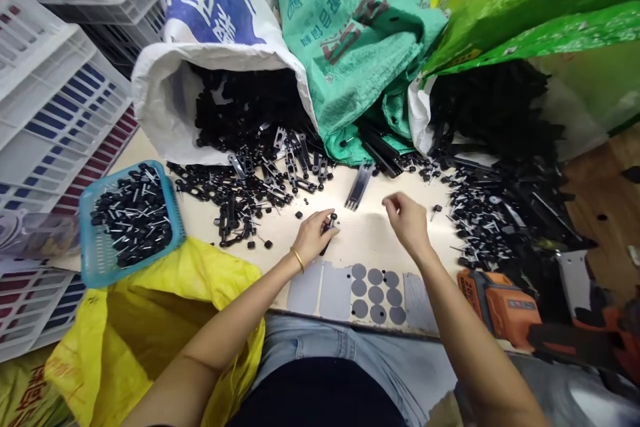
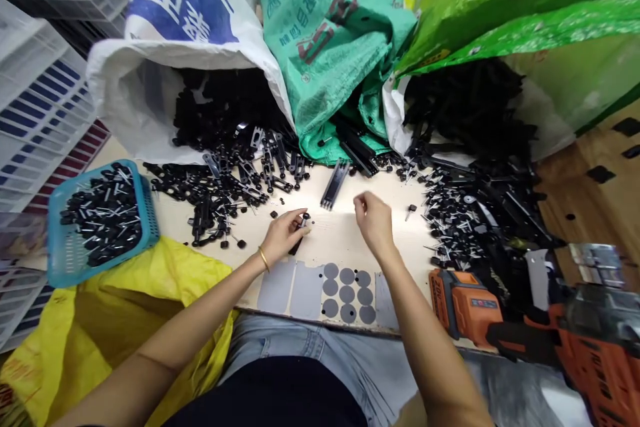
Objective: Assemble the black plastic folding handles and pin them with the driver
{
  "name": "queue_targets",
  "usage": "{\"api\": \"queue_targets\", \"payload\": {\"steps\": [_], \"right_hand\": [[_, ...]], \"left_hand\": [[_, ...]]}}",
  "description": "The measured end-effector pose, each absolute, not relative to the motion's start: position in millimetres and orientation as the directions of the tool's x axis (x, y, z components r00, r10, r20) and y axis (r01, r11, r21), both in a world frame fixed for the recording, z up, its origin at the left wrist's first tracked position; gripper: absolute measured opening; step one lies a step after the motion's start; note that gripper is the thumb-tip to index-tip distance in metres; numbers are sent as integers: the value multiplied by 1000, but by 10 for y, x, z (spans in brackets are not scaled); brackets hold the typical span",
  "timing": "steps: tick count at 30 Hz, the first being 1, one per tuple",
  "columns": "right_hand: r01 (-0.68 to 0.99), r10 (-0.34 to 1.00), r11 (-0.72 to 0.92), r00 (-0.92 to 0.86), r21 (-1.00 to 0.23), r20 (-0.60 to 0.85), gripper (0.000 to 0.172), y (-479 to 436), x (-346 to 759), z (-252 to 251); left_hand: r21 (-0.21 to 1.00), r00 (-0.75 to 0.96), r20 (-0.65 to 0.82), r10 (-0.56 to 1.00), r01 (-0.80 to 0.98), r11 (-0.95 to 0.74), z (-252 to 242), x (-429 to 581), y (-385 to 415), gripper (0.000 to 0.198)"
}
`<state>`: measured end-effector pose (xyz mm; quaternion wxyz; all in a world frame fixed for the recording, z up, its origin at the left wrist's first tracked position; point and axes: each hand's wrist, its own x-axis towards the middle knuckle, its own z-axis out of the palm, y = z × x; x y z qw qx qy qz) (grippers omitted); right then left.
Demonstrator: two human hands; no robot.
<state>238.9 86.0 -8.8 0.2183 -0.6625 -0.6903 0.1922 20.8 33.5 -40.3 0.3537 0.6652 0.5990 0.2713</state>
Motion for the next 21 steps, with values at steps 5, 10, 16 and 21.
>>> {"api": "queue_targets", "payload": {"steps": [5, 10, 16, 21], "right_hand": [[841, 999, 0, -24, -541, -36, 25, 258, 2320, -226], [951, 999, 24, -17, -307, 27, 38, 595, 2043, -232], [960, 964, 89, -150, -265, -220, 29, 539, 2396, -236], [946, 992, 53, -87, -321, -91, 33, -120, 2503, -319]], "left_hand": [[676, 132, -3, 991, 731, -95, -702, 400, 142, 49], [645, 107, 16, 994, 759, -92, -673, 283, -43, 51], [616, 95, 83, 992, 778, -126, -744, 209, -147, 30], [650, 168, 132, 977, 729, -213, -752, 277, -173, 27]]}}
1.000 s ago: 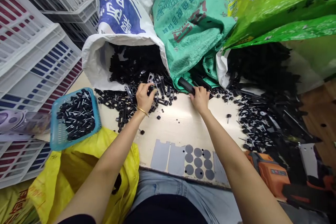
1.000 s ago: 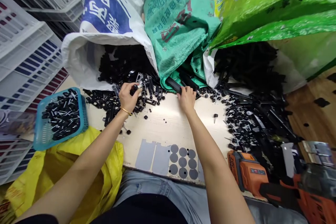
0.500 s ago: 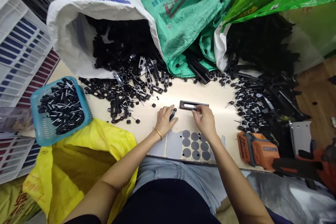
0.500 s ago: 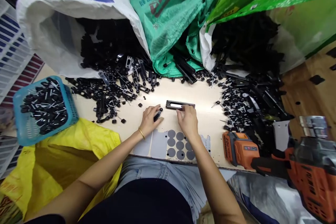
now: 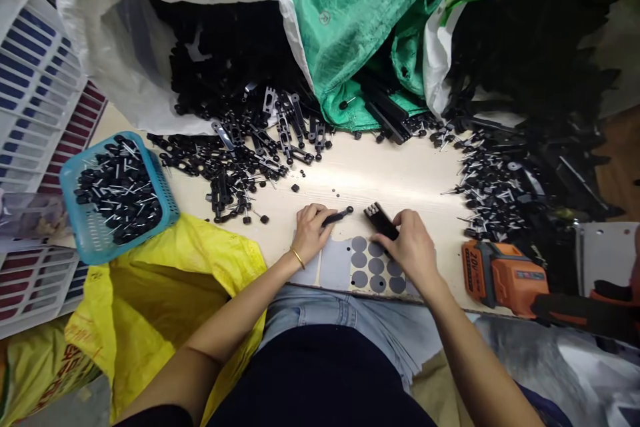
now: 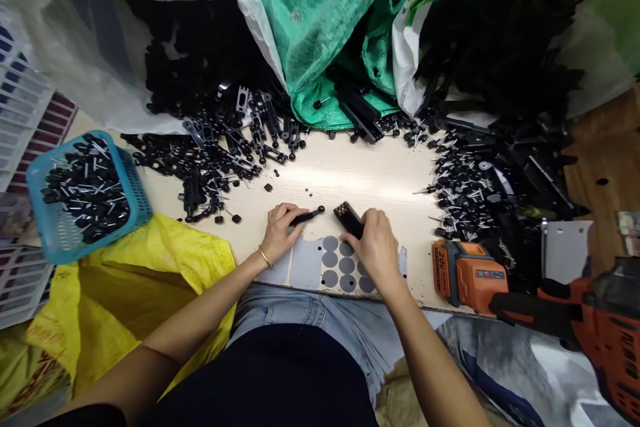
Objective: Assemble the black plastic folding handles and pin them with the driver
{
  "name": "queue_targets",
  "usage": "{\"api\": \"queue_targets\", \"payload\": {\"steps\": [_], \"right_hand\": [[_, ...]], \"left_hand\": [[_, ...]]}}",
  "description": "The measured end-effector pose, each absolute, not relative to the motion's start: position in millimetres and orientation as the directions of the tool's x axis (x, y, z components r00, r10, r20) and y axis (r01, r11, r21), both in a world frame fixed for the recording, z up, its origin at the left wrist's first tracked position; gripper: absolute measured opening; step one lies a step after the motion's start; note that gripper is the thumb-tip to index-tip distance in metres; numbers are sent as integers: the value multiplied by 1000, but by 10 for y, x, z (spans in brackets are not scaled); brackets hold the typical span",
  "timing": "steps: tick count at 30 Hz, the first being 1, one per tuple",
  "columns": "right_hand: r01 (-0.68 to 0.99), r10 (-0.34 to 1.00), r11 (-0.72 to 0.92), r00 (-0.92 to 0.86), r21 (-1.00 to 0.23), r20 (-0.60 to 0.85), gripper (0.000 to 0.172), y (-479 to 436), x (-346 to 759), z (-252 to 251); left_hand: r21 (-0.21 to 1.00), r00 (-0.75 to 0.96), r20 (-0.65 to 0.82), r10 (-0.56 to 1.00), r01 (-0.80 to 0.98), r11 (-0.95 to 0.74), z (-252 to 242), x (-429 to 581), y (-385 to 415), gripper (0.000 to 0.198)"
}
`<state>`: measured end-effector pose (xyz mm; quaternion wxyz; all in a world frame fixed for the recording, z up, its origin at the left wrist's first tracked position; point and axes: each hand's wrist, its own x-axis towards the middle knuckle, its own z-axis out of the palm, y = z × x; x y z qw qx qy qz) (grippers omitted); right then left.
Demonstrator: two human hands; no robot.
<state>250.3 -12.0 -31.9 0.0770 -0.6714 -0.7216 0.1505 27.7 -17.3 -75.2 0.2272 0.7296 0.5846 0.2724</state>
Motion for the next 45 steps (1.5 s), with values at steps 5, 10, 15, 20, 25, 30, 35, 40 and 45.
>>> {"api": "queue_targets", "payload": {"steps": [5, 10, 15, 20, 25, 30, 35, 40, 45], "right_hand": [[932, 993, 18, -59, -362, -102, 29, -408, 2348, -474], [907, 981, -98, 20, -409, -191, 26, -351, 2323, -458], [918, 965, -69, -38, -390, -260, 46, -412, 2253, -345], [928, 961, -146, 50, -344, -272, 44, -462, 2156, -358], [907, 987, -94, 29, -411, -160, 44, -419, 2102, -467], [885, 995, -29, -17, -465, -93, 45, -418, 2127, -539], [880, 995, -32, -15, -473, -96, 45, -432, 2133, -536], [860, 996, -32, -15, -510, -87, 46, -437, 2127, -528], [813, 998, -31, -11, -581, -68, 47, -439, 2136, -525]], "left_hand": [[602, 279, 129, 952, 740, -299, -714, 114, -204, 29], [623, 466, 136, 874, 646, -441, -686, -35, 59, 37], [668, 515, 140, 846, 582, -464, -602, 206, 139, 44], [608, 29, 52, 998, 792, -55, -652, 579, -173, 56], [707, 156, 123, 980, 680, -197, -805, 762, -242, 39], [756, 272, 118, 955, 599, -264, -808, 707, -184, 41], [776, 244, 131, 961, 579, -252, -780, 719, -209, 37], [796, 137, 154, 979, 570, -205, -788, 776, -231, 26], [814, 143, 184, 972, 532, -232, -807, 775, -246, 26]]}}
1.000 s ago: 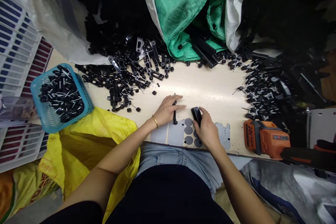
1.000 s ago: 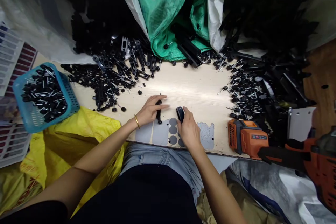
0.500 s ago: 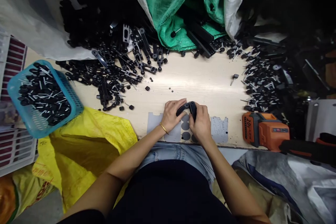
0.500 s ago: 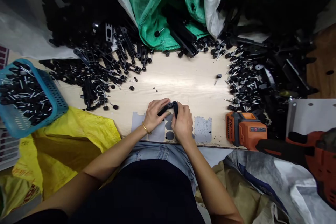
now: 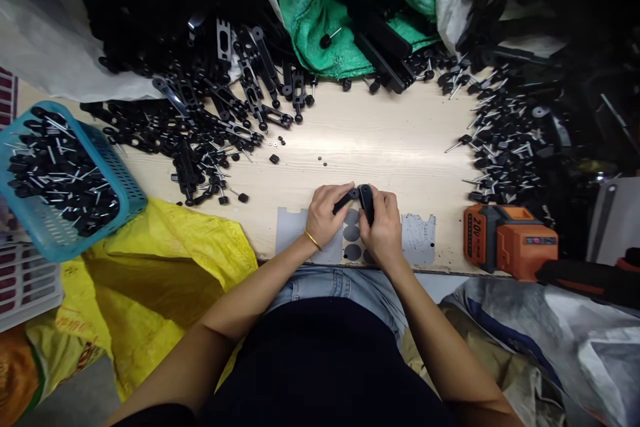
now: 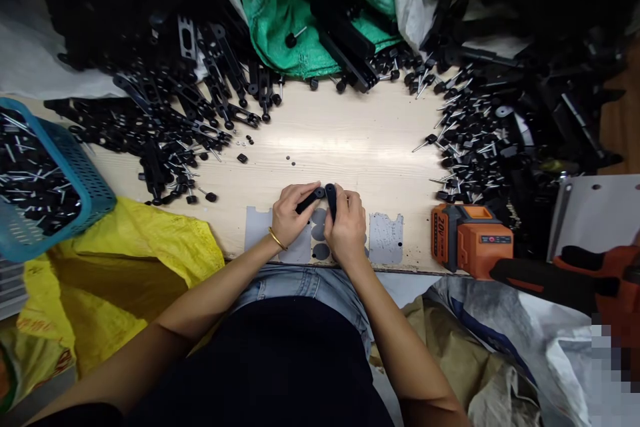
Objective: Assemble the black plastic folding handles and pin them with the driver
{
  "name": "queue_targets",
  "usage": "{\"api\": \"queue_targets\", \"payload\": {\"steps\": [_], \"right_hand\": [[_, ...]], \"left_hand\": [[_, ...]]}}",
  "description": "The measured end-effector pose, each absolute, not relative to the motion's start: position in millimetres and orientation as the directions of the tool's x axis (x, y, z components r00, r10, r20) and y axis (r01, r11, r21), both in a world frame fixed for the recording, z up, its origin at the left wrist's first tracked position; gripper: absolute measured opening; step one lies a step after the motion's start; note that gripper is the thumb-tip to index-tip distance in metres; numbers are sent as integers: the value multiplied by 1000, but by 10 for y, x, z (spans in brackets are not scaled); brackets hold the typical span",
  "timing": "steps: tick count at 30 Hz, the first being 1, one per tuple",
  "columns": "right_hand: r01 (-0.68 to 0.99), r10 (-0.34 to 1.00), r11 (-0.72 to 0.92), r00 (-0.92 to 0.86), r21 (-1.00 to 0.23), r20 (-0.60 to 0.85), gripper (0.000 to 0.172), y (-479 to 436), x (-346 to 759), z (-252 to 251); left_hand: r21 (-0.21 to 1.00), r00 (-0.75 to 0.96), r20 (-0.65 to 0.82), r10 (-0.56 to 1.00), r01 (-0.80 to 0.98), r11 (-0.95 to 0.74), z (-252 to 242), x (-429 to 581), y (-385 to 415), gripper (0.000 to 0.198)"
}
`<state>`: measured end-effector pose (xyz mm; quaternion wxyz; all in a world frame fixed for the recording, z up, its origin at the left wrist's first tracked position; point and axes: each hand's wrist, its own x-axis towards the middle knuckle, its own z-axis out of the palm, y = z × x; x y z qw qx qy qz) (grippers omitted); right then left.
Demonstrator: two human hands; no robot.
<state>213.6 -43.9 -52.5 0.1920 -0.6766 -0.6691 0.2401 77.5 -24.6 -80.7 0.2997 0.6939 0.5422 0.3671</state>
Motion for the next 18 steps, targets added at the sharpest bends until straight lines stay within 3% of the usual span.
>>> {"api": "queue_targets", "payload": {"steps": [10, 18], "right_hand": [[814, 998, 11, -41, -580, -38, 49, -450, 2153, -555], [768, 999, -2, -21, -641, -27, 52, -430, 2165, -561]], "left_hand": [[832, 178, 212, 961, 482, -273, -832, 742, -250, 29], [797, 381, 195, 904, 476, -372, -852, 702, 51, 28]]}}
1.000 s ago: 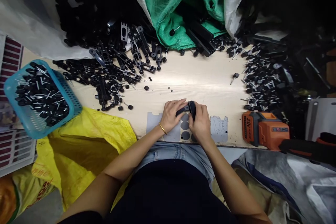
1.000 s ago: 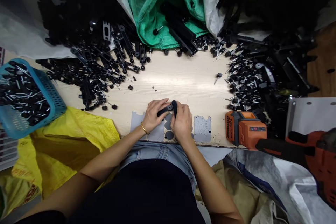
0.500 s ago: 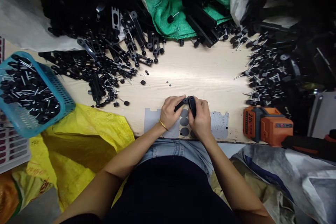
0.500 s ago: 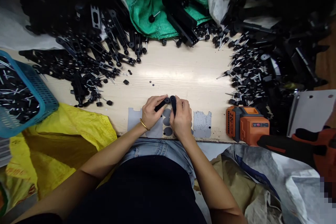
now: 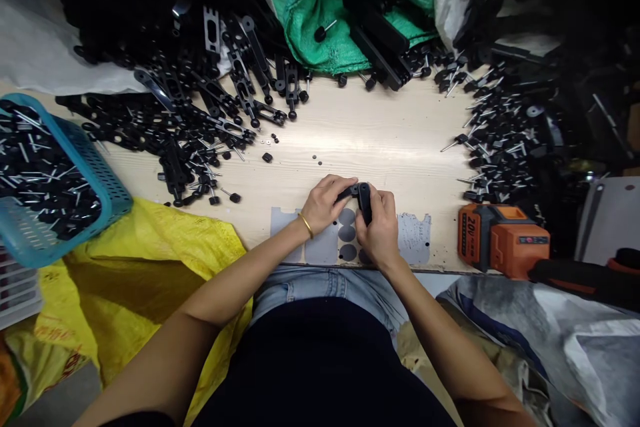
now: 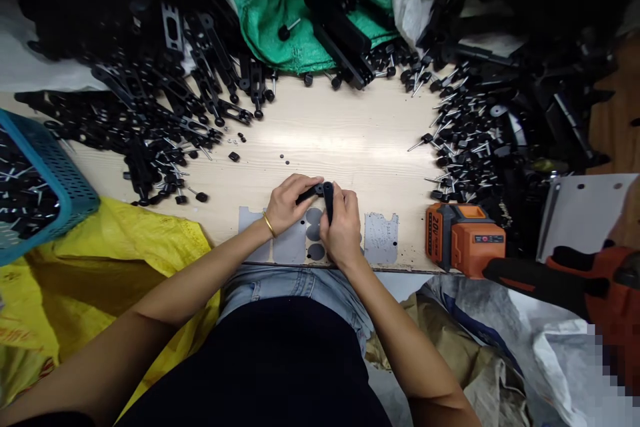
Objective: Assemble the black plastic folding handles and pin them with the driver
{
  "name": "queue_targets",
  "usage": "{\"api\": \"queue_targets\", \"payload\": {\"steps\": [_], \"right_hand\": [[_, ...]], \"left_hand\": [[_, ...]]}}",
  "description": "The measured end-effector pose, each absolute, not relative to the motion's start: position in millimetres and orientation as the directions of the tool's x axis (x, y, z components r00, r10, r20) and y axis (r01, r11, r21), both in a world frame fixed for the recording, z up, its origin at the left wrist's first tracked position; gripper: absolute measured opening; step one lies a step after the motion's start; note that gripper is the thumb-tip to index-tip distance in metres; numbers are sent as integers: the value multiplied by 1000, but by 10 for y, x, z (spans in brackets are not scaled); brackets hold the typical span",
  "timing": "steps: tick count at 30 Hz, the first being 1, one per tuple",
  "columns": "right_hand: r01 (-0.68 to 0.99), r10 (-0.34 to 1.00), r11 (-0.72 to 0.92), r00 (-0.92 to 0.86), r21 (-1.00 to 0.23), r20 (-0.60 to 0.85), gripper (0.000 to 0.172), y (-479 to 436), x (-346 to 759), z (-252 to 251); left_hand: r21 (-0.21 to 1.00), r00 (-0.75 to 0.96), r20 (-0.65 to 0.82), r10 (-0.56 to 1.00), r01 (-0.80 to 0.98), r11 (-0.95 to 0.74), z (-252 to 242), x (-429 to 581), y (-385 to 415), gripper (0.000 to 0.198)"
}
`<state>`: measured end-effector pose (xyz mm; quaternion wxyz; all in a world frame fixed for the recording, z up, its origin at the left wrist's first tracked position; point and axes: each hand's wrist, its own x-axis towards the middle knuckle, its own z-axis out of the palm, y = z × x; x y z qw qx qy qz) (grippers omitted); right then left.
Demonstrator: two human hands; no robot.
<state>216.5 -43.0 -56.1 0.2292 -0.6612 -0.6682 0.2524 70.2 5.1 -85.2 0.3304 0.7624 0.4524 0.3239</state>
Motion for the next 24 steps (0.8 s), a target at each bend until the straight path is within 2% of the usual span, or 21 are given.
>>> {"api": "queue_targets", "payload": {"steps": [5, 7, 10, 15, 20, 24], "right_hand": [[754, 999, -34, 14, -656, -36, 54, -423, 2159, -546], [754, 999, -39, 29, -655, -27, 54, -426, 2162, -555], [747, 1000, -20, 9, -664, -19, 54, -434, 2173, -572], [753, 1000, -12, -5, -658, -23, 60, -448, 2192, -565], [752, 996, -60, -2, -656, -94, 62, -438, 2206, -546], [748, 998, -40, -7, -662, -68, 63, -468, 2201, -569]], "left_hand": [[782, 562, 177, 808, 418, -462, -865, 779, 213, 25], [787, 487, 188, 853, 444, -427, -874, 866, 157, 28], [799, 279, 188, 942, 513, -312, -880, 961, 42, 33], [811, 445, 196, 874, 427, -399, -850, 925, 68, 30], [819, 239, 167, 956, 506, -270, -812, 1006, -16, 33], [837, 242, 147, 959, 487, -251, -794, 1068, -76, 33]]}}
